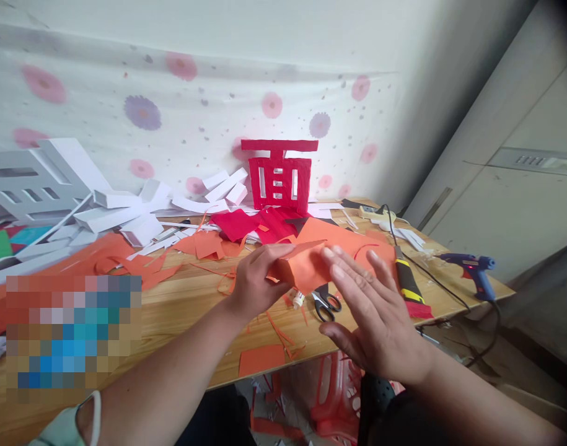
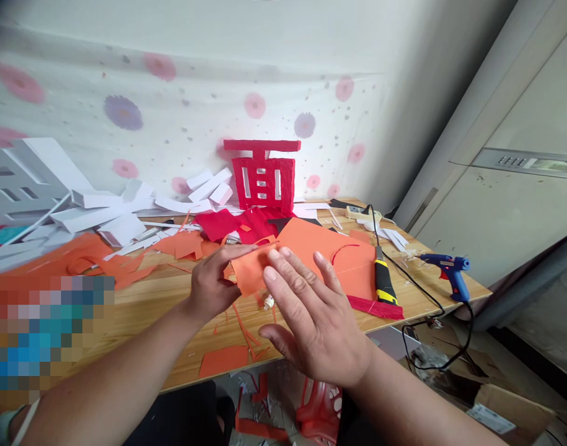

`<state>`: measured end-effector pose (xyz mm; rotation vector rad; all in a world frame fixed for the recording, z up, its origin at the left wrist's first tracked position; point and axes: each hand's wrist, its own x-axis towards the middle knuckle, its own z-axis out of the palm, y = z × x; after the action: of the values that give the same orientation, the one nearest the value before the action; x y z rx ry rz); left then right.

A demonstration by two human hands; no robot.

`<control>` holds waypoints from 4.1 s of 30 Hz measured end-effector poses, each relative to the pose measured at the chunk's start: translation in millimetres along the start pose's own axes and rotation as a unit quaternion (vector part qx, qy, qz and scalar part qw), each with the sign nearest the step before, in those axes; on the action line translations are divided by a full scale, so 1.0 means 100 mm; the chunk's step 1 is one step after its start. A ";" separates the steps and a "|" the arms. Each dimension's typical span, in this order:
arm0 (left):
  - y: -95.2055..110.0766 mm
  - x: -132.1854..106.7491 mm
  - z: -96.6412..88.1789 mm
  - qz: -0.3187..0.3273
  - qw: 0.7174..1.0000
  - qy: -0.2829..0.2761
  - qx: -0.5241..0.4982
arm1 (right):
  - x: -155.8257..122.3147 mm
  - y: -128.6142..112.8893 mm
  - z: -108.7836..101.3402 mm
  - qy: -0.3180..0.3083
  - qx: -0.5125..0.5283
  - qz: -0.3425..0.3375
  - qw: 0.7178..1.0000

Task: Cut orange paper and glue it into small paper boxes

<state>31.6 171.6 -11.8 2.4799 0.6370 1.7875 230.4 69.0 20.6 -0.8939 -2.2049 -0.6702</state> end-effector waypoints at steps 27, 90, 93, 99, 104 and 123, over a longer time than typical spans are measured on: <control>-0.01 -0.04 0.03 0.026 0.999 0.006 0.035 | 0.02 -0.09 -0.07 0.062 0.098 0.033 0.993; 1.14 -0.21 -0.59 -0.528 0.633 -0.048 -0.564 | 0.33 -0.17 -0.24 0.024 0.533 0.217 0.818; 1.14 -0.20 -0.57 -0.535 0.620 -0.070 -0.569 | 0.34 -0.11 -0.20 0.030 0.553 0.229 0.801; 1.15 -0.23 -0.54 -0.538 0.607 -0.096 -0.578 | 0.37 -0.10 -0.16 0.053 0.554 0.223 0.800; 1.18 -0.26 -0.55 -0.548 0.608 -0.087 -0.568 | 0.37 -0.11 -0.15 0.073 0.515 0.195 0.831; 1.10 -0.42 -0.52 -0.603 0.635 0.037 -0.481 | 0.11 -0.13 0.07 0.059 0.545 0.307 0.778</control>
<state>7.5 45.3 -4.1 0.7838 0.7346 1.0711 211.6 69.9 21.3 -0.7754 -1.5743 0.8004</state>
